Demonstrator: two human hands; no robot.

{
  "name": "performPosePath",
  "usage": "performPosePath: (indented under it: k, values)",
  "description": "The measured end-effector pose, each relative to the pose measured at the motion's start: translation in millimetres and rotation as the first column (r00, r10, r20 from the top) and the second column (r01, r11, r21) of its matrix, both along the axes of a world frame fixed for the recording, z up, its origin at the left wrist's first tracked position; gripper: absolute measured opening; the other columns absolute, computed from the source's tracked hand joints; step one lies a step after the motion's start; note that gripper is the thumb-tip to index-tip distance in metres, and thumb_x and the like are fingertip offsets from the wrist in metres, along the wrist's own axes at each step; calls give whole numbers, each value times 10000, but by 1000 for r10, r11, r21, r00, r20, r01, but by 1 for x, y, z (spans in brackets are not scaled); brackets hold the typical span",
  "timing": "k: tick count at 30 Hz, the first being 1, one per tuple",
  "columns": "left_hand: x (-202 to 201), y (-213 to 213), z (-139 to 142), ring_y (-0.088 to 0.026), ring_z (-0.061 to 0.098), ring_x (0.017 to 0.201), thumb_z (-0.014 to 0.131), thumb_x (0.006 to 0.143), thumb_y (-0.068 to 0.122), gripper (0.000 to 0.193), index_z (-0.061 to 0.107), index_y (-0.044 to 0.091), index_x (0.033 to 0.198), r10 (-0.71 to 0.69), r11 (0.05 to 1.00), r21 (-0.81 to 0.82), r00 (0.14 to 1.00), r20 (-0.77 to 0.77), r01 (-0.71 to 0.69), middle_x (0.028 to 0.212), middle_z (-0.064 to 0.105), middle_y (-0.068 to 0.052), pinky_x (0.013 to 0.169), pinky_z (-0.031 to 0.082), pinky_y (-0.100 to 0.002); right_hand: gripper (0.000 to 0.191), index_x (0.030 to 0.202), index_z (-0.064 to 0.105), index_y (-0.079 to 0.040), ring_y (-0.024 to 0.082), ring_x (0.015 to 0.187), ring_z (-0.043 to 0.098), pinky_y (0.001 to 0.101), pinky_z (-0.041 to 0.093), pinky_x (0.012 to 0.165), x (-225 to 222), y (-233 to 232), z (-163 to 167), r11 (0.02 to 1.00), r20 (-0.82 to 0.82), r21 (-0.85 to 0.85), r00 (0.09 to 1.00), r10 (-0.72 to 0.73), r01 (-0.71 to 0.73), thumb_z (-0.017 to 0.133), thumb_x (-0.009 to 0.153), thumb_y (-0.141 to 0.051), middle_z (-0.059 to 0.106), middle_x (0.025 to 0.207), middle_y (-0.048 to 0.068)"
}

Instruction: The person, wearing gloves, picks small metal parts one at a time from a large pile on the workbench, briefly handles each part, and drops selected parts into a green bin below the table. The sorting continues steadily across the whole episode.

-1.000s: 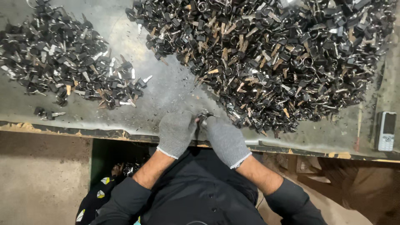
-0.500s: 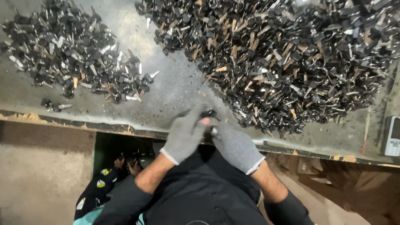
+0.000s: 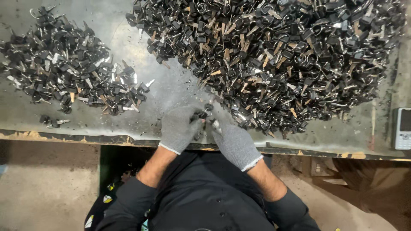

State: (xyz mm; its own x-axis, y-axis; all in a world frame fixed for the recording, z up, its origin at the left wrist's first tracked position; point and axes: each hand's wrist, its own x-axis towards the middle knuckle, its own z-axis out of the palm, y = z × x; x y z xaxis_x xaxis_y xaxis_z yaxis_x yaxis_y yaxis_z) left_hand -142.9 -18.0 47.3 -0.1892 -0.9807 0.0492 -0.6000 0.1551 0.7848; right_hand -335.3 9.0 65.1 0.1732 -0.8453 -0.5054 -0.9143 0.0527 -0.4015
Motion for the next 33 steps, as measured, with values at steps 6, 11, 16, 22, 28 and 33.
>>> performPosePath:
  k: [6,11,16,22,28,33]
  values:
    - [-2,5,-26,-373,667,844,751,760,90,278,713,100,1036,-22,947,-316,991,132,64,899,684,-133,742,520,-493,767,1584,254,-72,439,953,709,518,589,733,20,-14,1,938,113,-344,990,80,-36,604,910,-179,671,1193,293]
    - [-1,9,-36,-386,657,844,764,792,106,210,695,98,990,-5,947,-318,990,144,51,887,669,-152,737,523,-508,453,1407,366,-105,406,946,727,506,599,751,23,-19,12,969,-126,-189,982,138,-161,554,1012,-223,715,1098,240]
    - [-1,7,-35,-391,662,817,746,764,104,265,691,97,1023,-25,954,-292,988,153,70,872,673,-157,716,524,-521,381,1273,511,-22,425,900,715,501,582,759,9,-26,16,999,37,-50,999,3,-1,611,1054,-317,739,978,264]
    - [-7,4,-36,-399,658,847,668,779,55,274,672,29,1052,-13,907,-396,950,313,143,961,675,-198,732,533,-495,232,1124,546,29,355,887,744,425,622,631,27,-1,-5,921,-198,-352,975,101,-167,597,925,-79,678,1052,243]
    - [-7,10,-24,-385,661,910,650,842,47,165,634,53,1005,-61,888,-417,948,313,195,1013,657,-181,789,547,-478,288,1160,553,31,363,796,746,438,619,641,20,-14,1,936,-193,-304,973,124,-180,612,905,-88,678,1037,249]
    - [-4,12,-22,-397,655,896,662,814,58,338,656,16,1149,-45,931,-354,989,142,93,997,653,-193,770,548,-485,302,1211,537,-4,377,812,736,475,599,693,13,-21,11,996,-82,-57,994,66,-71,543,1073,-272,737,956,225]
